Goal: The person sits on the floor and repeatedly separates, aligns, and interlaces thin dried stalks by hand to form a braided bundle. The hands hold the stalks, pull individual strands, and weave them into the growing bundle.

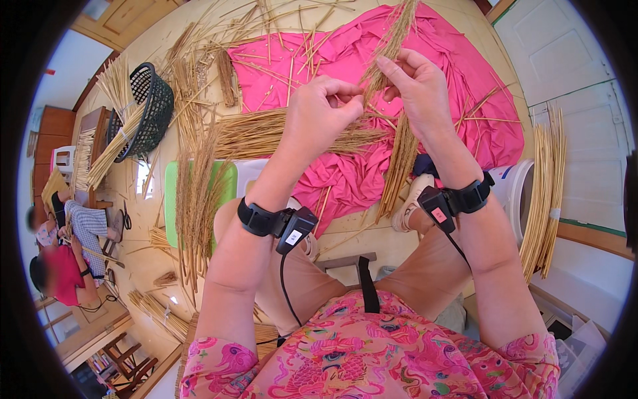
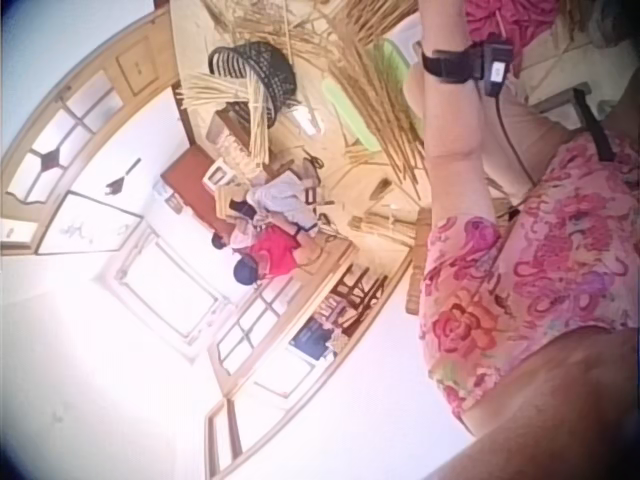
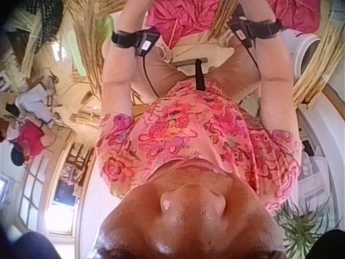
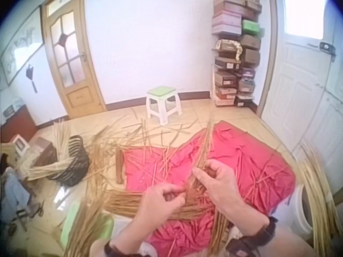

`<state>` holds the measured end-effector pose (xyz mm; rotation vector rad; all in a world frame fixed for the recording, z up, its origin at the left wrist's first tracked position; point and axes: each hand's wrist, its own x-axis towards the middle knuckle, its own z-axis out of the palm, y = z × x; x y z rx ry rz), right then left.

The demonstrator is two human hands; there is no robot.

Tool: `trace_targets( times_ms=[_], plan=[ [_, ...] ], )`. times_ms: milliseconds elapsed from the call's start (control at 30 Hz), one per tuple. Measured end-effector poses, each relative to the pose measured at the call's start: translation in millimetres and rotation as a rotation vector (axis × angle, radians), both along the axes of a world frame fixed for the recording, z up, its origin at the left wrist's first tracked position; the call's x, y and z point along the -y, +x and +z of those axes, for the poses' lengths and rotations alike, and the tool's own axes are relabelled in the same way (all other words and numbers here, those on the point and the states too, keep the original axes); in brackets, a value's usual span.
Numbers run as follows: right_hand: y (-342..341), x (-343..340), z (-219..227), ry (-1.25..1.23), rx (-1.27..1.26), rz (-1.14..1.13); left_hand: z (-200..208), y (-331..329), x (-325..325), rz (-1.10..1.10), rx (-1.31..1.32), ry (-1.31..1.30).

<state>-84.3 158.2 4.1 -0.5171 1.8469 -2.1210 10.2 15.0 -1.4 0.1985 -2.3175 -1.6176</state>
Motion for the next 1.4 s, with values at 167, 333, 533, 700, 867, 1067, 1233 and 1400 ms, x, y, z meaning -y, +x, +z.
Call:
trace_targets(
  times_ms=[167,333,533,700,867,1067,1233,1400],
  plan=[
    [2,0,0,0.025,-0.014,0.008,5,0,-1,-0.068,0.279,0.723],
    [3,2,1,0.019,-0.019,0.007,0,-1,7,-0.124,0.332,0.877],
    [6,2,0,0.073,-0.022,0.018,1,-1,2,-0.062,0.311,0.762],
    [17,13,-6,0.075,-0.14,-0.051,4,0,-4,-0.023,0.36,0.718],
    [17,16,-8,0.13,-0.201,-0.14,7,-1,-8,0.017,0.426,0.761],
    [17,12,-1,0.175,-0.217,-0.208,2,-1,-3,-0.037,0.439,0.823],
    [-41,-26,27,-0.201,-0.124,-0.338,-32,9,7,-0.11,0.462,0.781],
    [-26,-22,16,-0.188,-0.052,-0.147,-26,2,13,0.009,0.373,0.44]
  ],
)
